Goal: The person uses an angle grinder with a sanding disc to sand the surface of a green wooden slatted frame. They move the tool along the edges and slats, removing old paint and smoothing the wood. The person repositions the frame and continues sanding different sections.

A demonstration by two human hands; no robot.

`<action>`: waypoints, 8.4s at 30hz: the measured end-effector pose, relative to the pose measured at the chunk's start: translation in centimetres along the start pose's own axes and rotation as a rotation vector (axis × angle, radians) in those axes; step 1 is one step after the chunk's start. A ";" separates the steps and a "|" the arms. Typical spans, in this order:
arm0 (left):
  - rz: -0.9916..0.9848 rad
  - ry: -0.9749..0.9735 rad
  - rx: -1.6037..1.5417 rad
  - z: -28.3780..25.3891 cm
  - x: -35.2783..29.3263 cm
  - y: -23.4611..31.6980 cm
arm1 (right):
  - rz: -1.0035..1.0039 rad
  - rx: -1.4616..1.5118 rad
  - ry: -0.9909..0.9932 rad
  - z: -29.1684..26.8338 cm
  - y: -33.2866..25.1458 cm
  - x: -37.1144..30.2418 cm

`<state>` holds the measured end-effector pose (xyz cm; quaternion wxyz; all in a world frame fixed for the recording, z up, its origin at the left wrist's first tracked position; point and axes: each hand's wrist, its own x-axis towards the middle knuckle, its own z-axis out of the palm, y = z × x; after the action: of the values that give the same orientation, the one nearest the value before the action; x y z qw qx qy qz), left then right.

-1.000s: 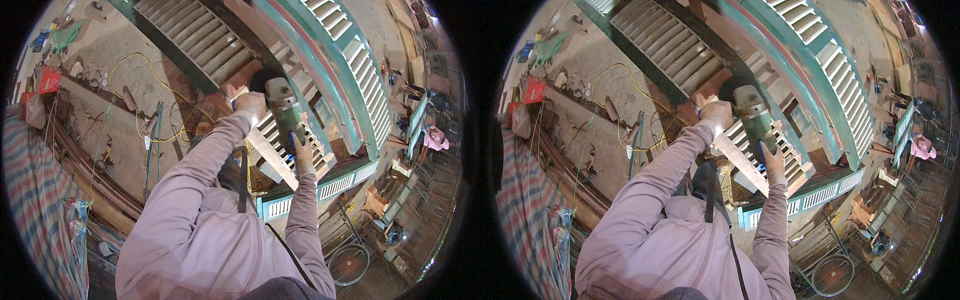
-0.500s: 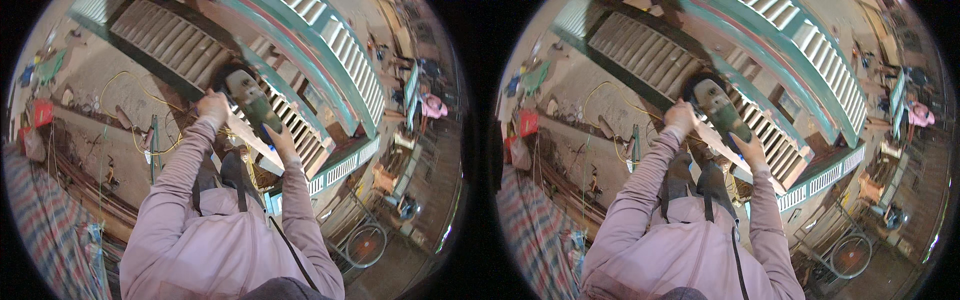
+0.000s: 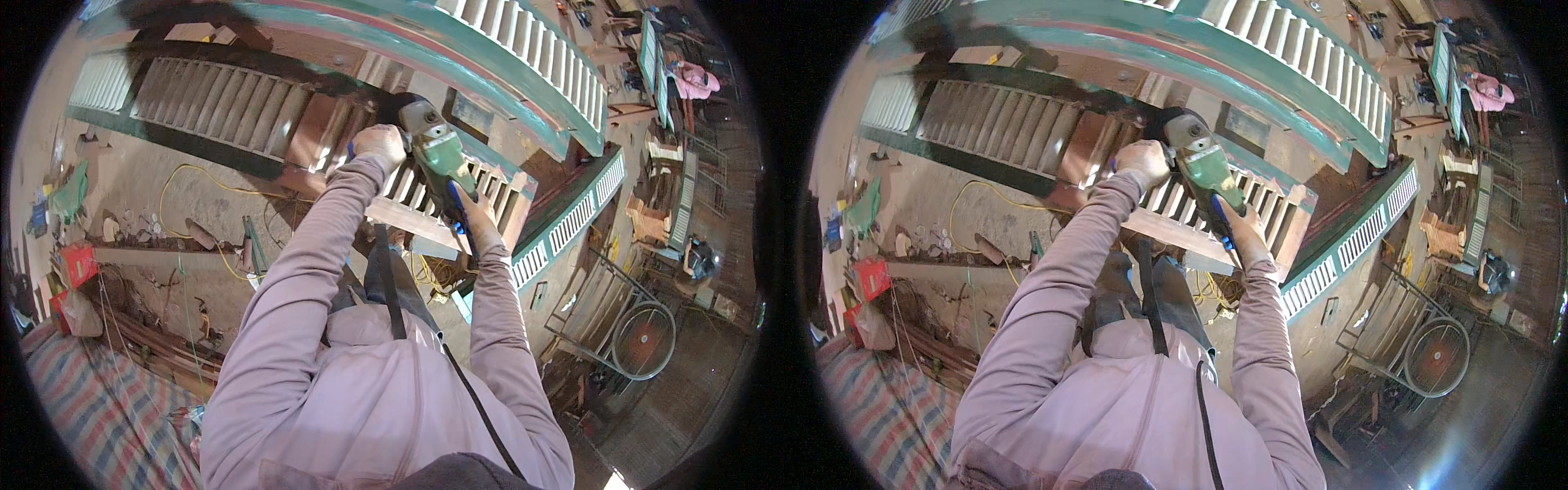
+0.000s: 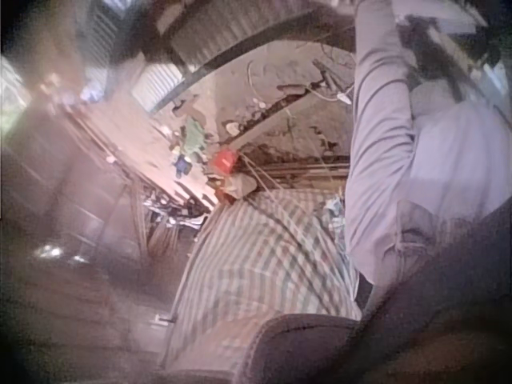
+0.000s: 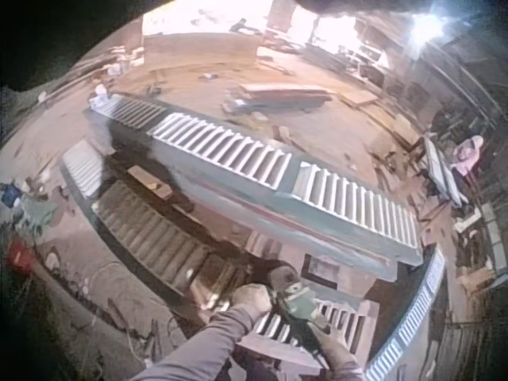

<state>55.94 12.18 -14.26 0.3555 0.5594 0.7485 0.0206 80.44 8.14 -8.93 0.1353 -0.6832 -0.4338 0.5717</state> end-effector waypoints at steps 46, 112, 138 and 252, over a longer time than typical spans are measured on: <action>-0.118 0.026 0.180 -12.1 3.3 -13.3 | 0.083 -0.318 -0.001 14.1 -10.3 0.7; 0.238 -0.121 0.245 -4.8 7.5 1.4 | 0.286 0.006 0.329 4.3 0.5 1.9; 0.042 -0.024 0.274 -11.3 7.4 -9.9 | 0.135 -0.306 0.159 12.3 -8.1 2.2; 0.439 -0.300 0.382 14.3 2.2 32.9 | 0.273 0.163 0.589 -23.2 22.4 -2.8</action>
<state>90.67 21.10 -11.95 0.3376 0.7608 0.5396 -0.1266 111.13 0.11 -15.11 0.2311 -0.8578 -0.2334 0.3954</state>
